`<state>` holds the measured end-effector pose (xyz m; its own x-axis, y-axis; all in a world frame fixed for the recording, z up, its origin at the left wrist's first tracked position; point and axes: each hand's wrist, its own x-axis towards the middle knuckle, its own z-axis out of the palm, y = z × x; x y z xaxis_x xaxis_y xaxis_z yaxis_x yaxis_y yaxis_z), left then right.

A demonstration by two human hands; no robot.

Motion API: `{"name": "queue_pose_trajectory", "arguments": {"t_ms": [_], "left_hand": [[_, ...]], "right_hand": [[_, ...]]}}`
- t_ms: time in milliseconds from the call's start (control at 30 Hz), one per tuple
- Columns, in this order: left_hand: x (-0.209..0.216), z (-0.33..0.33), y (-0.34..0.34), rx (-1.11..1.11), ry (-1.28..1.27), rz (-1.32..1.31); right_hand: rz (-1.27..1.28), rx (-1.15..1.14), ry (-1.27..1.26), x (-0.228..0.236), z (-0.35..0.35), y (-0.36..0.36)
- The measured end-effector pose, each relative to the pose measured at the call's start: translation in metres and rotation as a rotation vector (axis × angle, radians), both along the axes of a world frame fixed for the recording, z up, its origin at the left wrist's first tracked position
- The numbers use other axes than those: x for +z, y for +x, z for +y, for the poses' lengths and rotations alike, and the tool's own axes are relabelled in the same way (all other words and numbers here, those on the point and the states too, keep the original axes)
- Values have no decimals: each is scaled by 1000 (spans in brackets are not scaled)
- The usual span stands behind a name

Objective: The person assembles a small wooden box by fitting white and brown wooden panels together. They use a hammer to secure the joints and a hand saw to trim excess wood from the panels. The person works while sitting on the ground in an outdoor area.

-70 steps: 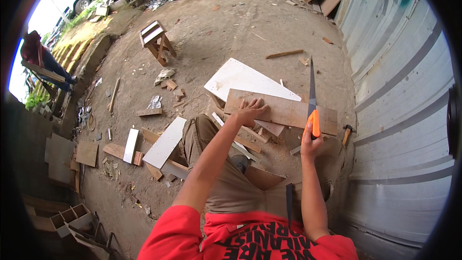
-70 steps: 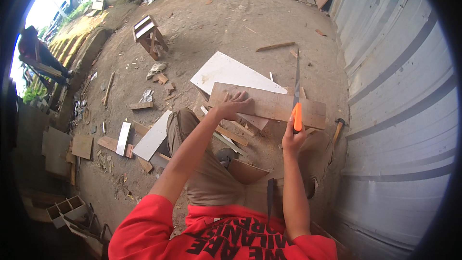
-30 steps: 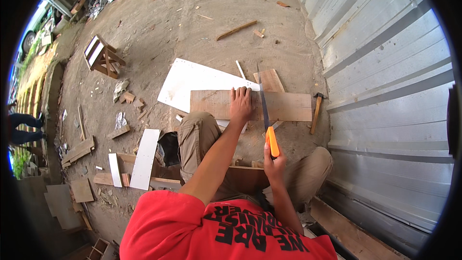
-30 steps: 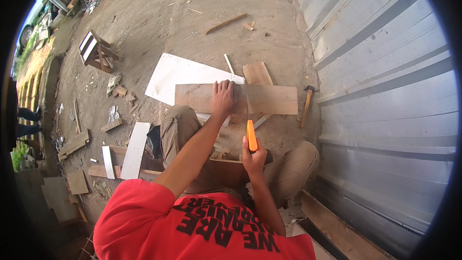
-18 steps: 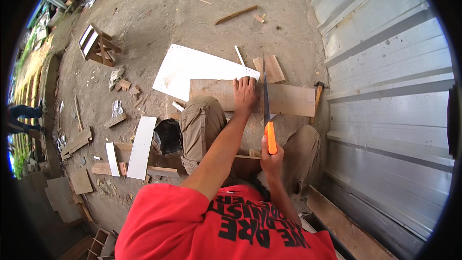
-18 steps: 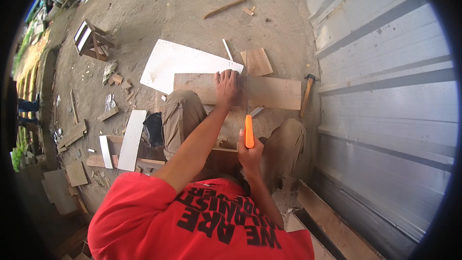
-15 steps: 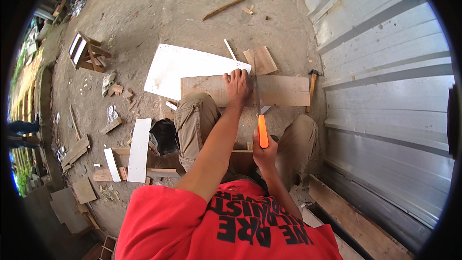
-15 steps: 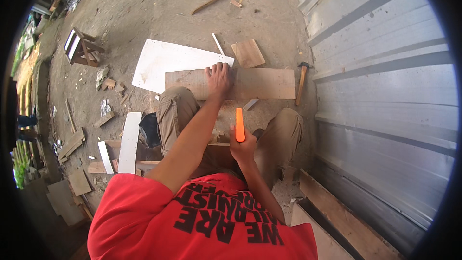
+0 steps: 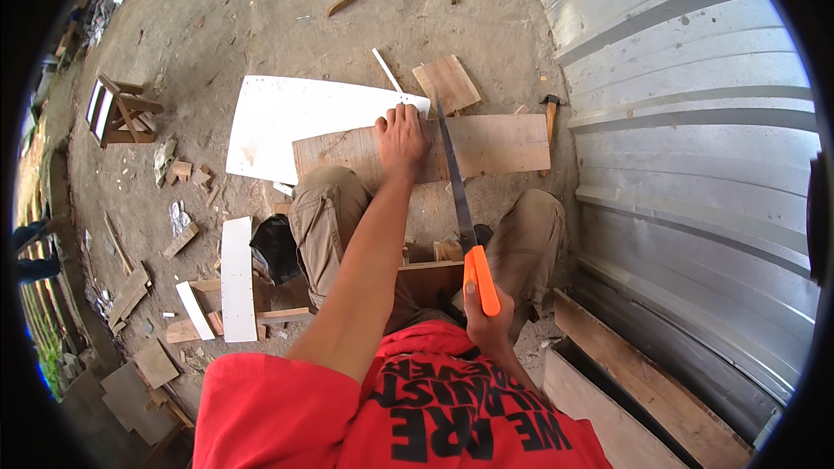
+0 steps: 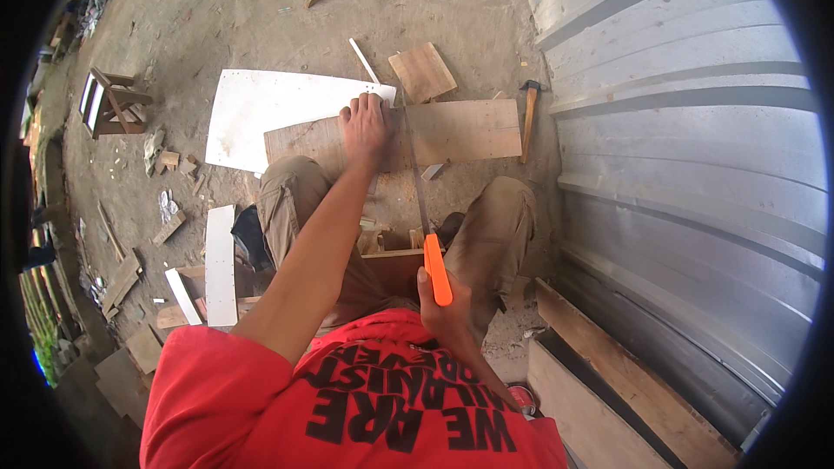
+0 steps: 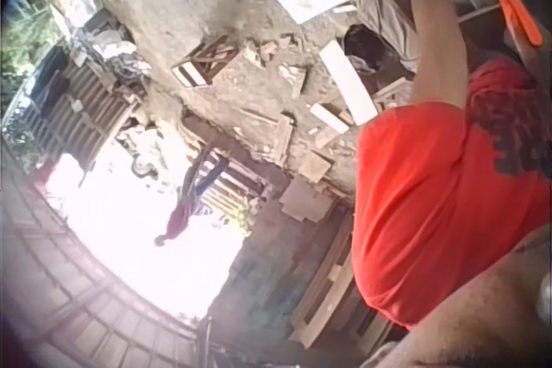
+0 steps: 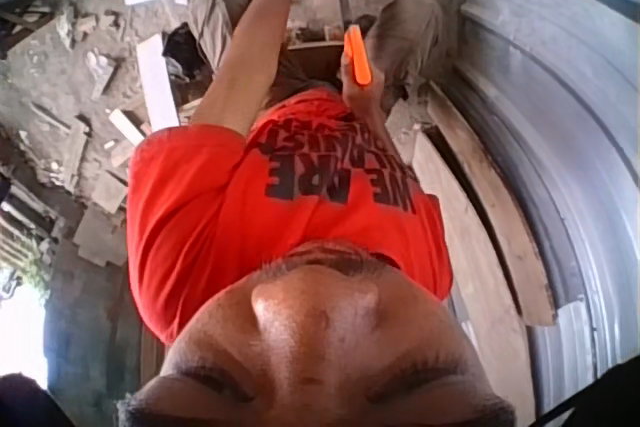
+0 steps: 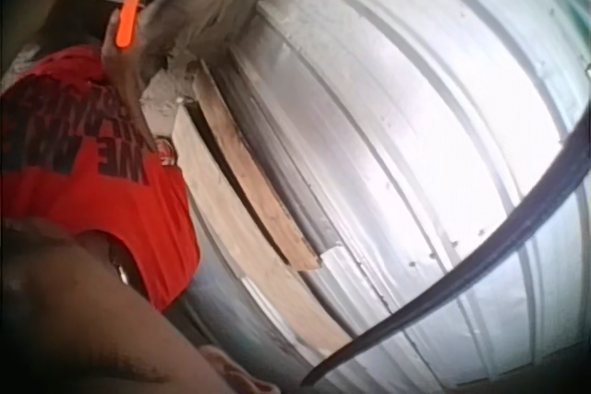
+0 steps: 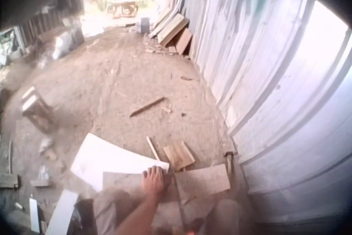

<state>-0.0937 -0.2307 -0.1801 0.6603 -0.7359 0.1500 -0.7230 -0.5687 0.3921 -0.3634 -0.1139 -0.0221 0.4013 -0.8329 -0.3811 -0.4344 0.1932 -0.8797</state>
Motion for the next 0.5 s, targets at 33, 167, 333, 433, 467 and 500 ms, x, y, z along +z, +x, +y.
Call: {"name": "queue_pose_trajectory", "arguments": {"t_ms": [33,167,333,433,467,500], "left_hand": [[-2,0,2,-1,-4,-9],[-8,4,4,-46,-70,3],[6,-1,0,-88,-41,24],[4,-2,0,-42,-45,43],[0,1,0,-39,-42,34],[0,2,3,-37,-43,26]], "right_hand": [[6,12,-39,3,-1,3],[-20,-60,-169,14,-33,56],[-78,-20,-375,-51,-125,144],[-107,20,-387,-53,-120,143],[-78,37,-329,-47,-104,126],[-73,22,-289,-41,-84,106]]}}
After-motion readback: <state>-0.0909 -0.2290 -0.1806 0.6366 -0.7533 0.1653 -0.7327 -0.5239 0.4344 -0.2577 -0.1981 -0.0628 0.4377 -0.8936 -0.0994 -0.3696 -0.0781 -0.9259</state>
